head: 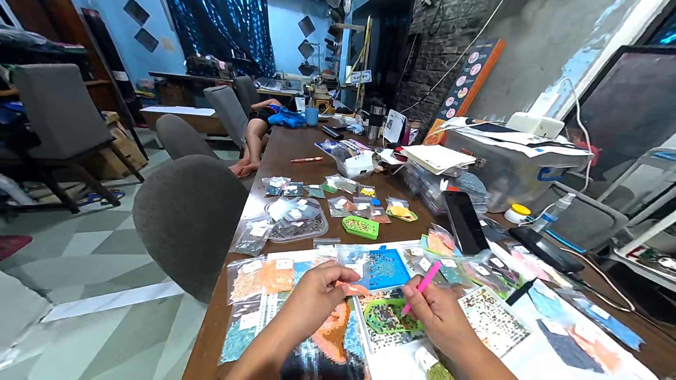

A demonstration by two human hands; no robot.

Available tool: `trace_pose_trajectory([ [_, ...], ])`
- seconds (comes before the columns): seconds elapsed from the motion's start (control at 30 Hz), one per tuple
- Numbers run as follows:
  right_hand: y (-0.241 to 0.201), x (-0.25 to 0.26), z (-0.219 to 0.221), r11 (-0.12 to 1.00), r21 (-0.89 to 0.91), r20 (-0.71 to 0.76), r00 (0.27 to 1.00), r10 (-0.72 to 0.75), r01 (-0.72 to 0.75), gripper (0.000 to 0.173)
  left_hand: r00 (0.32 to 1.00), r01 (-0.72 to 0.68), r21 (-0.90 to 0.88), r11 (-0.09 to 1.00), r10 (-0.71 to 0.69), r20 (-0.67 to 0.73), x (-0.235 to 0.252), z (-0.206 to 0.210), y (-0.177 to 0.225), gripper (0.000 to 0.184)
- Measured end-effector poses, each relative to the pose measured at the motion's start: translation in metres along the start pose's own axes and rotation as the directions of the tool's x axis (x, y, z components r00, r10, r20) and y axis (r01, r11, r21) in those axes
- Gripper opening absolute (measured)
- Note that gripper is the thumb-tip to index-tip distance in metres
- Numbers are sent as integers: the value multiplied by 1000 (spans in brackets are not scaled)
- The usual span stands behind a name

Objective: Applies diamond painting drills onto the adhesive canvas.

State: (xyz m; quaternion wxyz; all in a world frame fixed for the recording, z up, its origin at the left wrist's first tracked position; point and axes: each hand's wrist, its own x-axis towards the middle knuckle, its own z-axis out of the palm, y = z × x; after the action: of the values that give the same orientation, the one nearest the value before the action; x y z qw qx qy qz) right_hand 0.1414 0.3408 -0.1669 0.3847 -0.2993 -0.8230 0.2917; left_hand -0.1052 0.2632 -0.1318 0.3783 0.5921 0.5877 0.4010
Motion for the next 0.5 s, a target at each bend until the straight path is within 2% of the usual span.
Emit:
trace_pose_trajectory([
  [0.5,-13,4,-4,999,26,-70,997,44,-42,34,994,8,-21,1000,-10,-109,4,-11,-4,19],
])
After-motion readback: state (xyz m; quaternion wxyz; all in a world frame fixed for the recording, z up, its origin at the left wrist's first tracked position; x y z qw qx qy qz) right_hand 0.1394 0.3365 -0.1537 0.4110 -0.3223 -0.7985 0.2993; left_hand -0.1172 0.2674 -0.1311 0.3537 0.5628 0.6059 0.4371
